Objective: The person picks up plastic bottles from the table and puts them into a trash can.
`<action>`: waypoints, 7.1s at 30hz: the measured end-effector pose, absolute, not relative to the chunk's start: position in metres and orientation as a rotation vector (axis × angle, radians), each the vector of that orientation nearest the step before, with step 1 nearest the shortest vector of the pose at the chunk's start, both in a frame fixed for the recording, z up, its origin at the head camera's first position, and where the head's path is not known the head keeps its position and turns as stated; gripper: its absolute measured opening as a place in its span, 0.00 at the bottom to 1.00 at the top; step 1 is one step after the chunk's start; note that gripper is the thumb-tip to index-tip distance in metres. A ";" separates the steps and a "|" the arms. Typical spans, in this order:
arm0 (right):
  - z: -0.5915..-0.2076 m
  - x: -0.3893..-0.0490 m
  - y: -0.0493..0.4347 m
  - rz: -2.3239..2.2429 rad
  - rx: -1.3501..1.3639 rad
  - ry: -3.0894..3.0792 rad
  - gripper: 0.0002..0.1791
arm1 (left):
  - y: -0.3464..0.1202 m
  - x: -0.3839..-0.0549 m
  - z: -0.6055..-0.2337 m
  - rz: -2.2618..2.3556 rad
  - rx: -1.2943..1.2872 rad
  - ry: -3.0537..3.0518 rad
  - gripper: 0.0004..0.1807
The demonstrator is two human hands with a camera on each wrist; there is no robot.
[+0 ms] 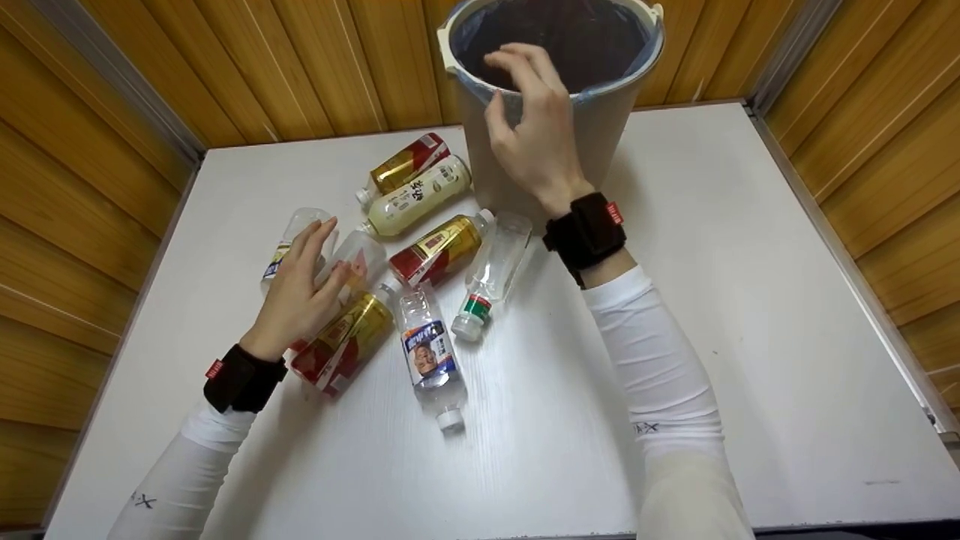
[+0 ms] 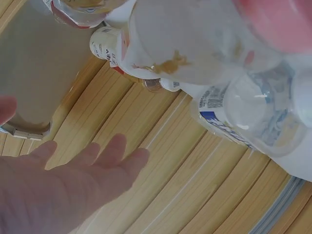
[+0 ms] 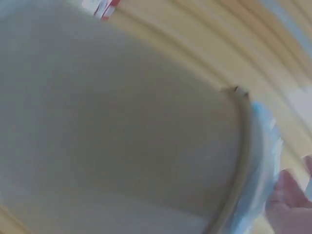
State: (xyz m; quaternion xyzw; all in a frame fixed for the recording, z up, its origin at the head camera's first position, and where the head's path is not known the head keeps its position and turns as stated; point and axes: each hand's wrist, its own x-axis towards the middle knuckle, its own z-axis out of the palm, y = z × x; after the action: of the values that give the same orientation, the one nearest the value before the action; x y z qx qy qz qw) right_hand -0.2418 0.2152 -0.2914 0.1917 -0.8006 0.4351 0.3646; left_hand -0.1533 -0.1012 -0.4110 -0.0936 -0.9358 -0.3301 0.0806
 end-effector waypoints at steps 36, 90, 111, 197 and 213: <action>-0.401 -0.197 0.142 2.759 -0.023 -1.879 0.24 | -0.172 -0.210 -0.441 -0.738 0.153 -3.136 0.41; -0.412 -0.189 0.153 2.742 0.016 -1.928 0.29 | -0.135 -0.194 -0.390 -1.146 -0.053 -2.696 0.40; -0.398 -0.169 0.140 2.759 0.395 -2.058 0.38 | -0.036 -0.171 -0.389 -1.850 -0.292 -2.477 0.31; -0.249 -0.280 0.228 1.421 0.259 -2.188 0.27 | -0.103 -0.153 -0.413 -0.943 -0.252 -2.840 0.32; -0.275 -0.257 0.223 1.496 0.379 -1.927 0.15 | -0.108 -0.154 -0.413 -0.929 -0.241 -2.854 0.32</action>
State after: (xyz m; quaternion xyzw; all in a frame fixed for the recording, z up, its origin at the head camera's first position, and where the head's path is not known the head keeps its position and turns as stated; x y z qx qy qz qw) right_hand -0.2575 0.2232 -0.2753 0.1448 -0.7368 0.5719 0.3303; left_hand -0.1543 -0.1077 -0.4132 -0.0800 -0.9458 -0.3079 0.0651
